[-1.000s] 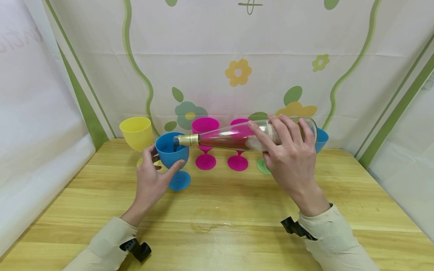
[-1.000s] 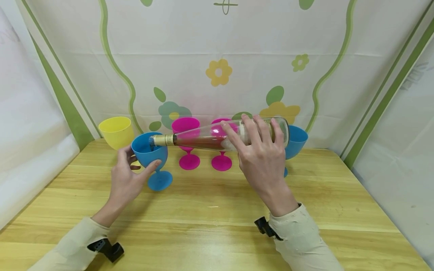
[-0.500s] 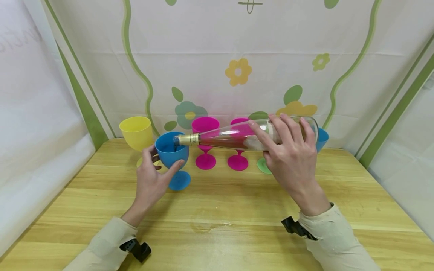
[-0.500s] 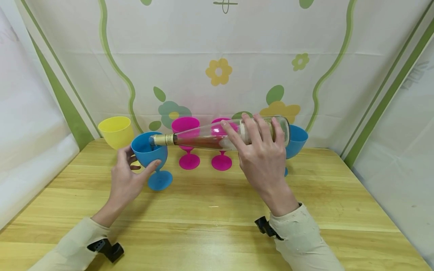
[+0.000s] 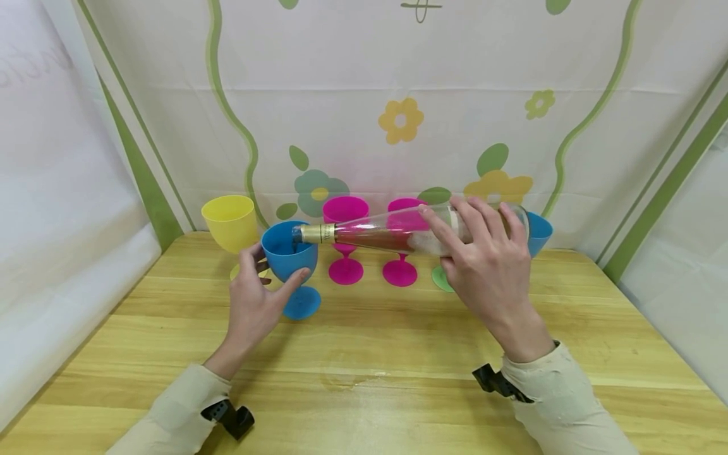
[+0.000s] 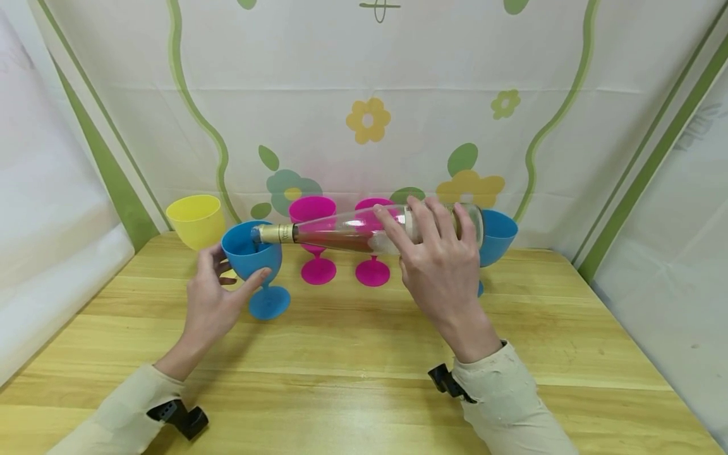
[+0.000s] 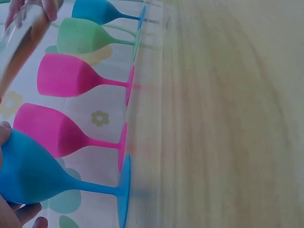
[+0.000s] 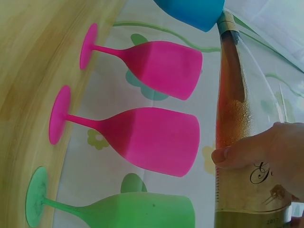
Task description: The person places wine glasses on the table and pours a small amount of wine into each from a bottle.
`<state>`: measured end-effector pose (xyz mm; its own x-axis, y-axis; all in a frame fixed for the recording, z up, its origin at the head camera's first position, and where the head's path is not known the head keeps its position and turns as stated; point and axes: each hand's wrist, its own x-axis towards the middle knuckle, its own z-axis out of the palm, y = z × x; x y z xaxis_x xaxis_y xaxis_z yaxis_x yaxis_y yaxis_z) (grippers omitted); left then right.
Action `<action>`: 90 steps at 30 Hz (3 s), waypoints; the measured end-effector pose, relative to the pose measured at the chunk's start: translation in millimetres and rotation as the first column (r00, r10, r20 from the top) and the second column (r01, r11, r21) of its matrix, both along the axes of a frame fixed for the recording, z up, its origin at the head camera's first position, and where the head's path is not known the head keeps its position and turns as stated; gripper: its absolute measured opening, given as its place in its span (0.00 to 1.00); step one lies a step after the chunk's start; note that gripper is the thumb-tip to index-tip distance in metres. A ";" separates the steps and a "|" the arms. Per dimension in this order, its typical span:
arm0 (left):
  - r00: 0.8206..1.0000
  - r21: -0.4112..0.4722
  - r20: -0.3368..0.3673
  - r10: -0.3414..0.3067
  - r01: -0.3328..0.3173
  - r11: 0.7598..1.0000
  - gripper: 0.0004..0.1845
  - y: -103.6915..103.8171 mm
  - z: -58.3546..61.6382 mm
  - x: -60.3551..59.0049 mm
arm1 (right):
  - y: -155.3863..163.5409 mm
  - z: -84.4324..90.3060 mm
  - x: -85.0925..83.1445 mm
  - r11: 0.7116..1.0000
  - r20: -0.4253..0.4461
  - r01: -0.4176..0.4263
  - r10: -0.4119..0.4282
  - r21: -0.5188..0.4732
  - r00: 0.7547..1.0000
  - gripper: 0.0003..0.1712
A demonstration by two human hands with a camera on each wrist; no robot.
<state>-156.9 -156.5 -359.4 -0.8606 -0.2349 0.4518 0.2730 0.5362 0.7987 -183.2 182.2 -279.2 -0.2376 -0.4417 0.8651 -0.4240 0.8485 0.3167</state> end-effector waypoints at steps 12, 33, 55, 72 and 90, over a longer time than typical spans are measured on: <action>0.998 0.061 0.055 -0.035 0.031 0.998 0.44 3.8 5.3 -2.1 | 7.7 -10.0 0.5 0.998 0.231 0.023 -0.037 0.064 0.972 0.48; 0.994 0.097 0.109 0.025 -0.035 0.995 0.48 -3.2 17.6 -13.9 | -10.3 -40.7 -2.8 0.983 0.620 -0.011 0.124 -0.183 0.775 0.53; 0.986 0.099 0.151 0.068 -0.084 0.992 0.50 0.8 21.0 -57.9 | -13.8 -56.2 -7.8 0.810 0.760 0.070 0.512 -0.583 0.401 0.55; 0.980 0.070 0.165 0.107 -0.120 0.990 0.52 4.9 18.2 -78.6 | -26.4 -57.6 -0.8 0.772 0.714 0.008 0.584 -0.636 0.386 0.54; 0.975 0.104 -0.094 0.199 -0.189 0.976 0.39 -17.8 3.5 -10.2 | -22.5 -61.7 -4.1 0.778 0.725 -0.005 0.587 -0.628 0.361 0.54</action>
